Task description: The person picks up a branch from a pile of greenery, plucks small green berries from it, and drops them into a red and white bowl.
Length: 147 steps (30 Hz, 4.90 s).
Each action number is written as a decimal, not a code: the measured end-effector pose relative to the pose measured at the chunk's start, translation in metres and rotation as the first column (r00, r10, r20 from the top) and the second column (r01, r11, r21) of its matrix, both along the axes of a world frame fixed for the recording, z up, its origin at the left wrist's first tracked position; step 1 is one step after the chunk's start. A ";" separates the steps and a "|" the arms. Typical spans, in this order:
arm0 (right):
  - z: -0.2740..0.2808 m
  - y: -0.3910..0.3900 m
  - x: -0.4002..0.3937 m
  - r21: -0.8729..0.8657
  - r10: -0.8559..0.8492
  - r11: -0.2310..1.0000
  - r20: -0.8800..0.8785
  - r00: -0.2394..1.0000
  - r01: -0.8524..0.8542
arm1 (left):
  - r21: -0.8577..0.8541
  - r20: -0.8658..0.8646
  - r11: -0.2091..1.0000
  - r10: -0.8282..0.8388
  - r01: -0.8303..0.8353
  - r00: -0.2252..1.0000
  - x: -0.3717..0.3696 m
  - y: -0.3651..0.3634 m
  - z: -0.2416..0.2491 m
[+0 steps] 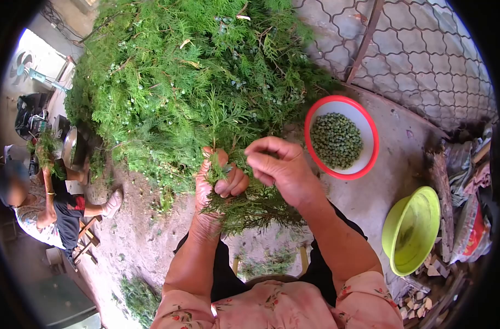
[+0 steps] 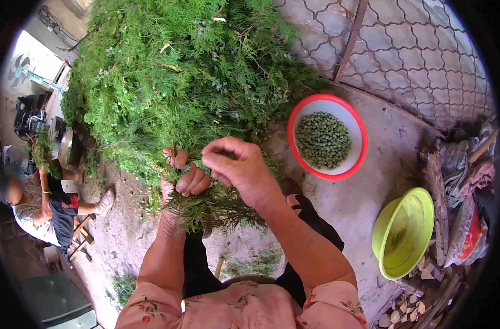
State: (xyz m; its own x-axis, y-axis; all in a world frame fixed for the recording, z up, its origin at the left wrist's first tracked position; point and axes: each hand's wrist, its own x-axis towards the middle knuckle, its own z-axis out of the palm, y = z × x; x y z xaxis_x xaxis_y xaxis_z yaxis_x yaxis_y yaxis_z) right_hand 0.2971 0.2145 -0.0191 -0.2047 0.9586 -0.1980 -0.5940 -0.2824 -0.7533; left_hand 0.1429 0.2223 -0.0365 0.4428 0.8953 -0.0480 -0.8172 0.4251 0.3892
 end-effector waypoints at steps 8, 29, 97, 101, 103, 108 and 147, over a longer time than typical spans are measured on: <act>-0.010 -0.010 -0.025 0.294 -0.156 0.955 0.398 0.904 0.035 | -0.265 -0.505 0.945 0.033 -0.191 0.863 0.010 -0.002 0.007; -0.012 0.004 0.035 -0.108 -0.233 0.964 0.109 0.966 0.244 | -0.020 -0.208 0.985 0.165 -0.173 0.964 -0.001 0.013 0.002; 0.007 0.008 0.008 0.227 -0.262 0.959 0.474 0.841 0.171 | 0.566 -0.824 0.796 0.548 0.215 0.142 0.016 0.008 -0.016; 0.002 0.010 0.008 0.223 -0.263 0.959 0.462 0.847 0.177 | 0.386 -0.891 0.920 0.352 0.068 0.288 0.013 0.007 -0.017; 0.001 0.011 0.006 0.222 -0.281 0.955 0.458 0.843 0.198 | 0.351 -0.893 0.936 0.329 0.020 0.306 0.013 0.005 -0.018; -0.005 0.014 0.016 0.577 -0.637 0.755 0.533 0.557 0.313 | 0.349 -0.849 0.925 0.380 -0.150 0.369 0.012 0.006 -0.016; -0.004 0.008 -0.008 -0.005 -0.121 0.992 0.272 0.955 0.127 | 0.395 -0.823 0.919 0.352 0.004 0.446 0.002 0.005 0.002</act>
